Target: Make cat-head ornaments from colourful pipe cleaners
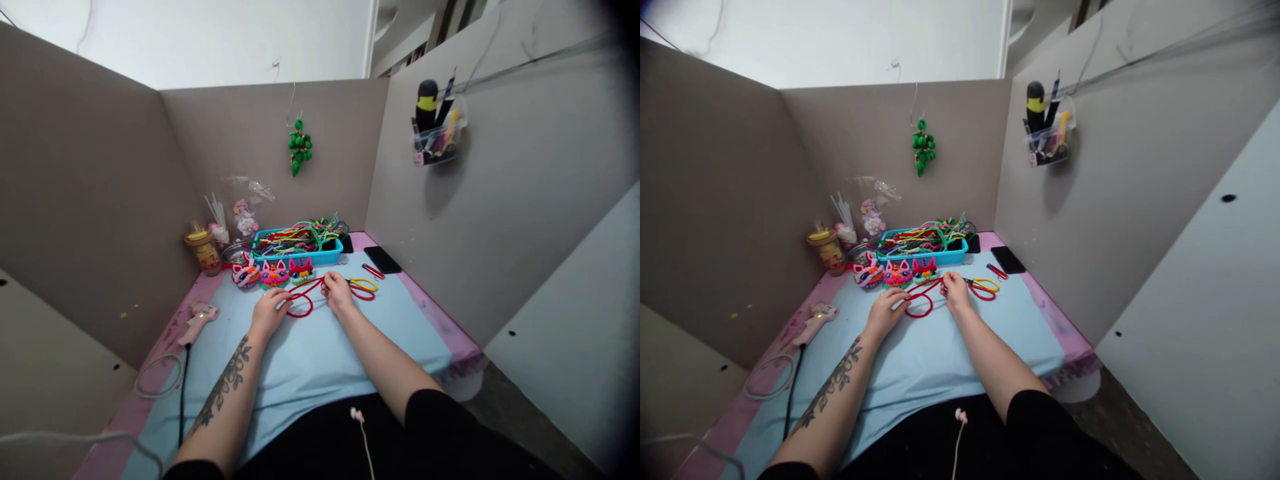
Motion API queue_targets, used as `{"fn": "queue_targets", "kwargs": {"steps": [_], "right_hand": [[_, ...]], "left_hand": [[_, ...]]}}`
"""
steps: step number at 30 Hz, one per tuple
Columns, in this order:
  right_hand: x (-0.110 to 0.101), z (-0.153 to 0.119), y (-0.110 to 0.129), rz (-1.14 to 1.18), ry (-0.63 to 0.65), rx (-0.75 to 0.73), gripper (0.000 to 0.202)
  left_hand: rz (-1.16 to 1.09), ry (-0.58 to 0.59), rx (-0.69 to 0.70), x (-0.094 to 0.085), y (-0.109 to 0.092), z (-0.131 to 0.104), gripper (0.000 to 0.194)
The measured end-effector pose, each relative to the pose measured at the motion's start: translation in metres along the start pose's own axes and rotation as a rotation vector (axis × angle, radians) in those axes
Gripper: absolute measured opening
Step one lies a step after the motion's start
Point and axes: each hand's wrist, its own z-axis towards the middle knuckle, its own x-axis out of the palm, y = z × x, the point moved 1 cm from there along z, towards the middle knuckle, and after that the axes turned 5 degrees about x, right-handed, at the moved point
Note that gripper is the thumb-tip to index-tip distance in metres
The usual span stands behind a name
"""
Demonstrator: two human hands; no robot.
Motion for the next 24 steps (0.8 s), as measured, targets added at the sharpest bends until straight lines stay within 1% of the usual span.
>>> {"fn": "queue_targets", "kwargs": {"steps": [3,6,10,12,17,21,24], "right_hand": [[0.0001,-0.0003,0.0006,0.009,-0.004,0.005,0.035],[0.0003,-0.0007,0.0009,0.018,-0.006,0.005,0.033],[-0.0001,-0.0005,0.0002,0.017,-0.018,0.017,0.032],[-0.0004,-0.0003,0.0003,0.015,-0.030,0.014,0.032],[-0.0001,-0.0007,0.0021,-0.023,-0.050,0.020,0.031],[0.0006,-0.0015,0.0028,-0.009,-0.055,0.015,0.031],[0.0007,-0.0018,0.0022,-0.002,-0.047,0.022,0.032]], "left_hand": [[0.050,-0.001,0.029,0.0017,0.0028,0.0001,0.016],[0.081,0.021,0.017,0.0022,0.0039,0.0004,0.015],[0.053,0.081,-0.007,0.0031,0.0045,-0.0001,0.014],[0.028,0.085,-0.008,0.0038,0.0045,0.0000,0.013],[-0.064,0.008,-0.043,0.0041,0.0032,0.0024,0.013],[-0.167,-0.056,-0.155,0.0018,0.0021,0.0030,0.013],[-0.192,-0.056,-0.225,0.0010,0.0019,0.0018,0.013]]}}
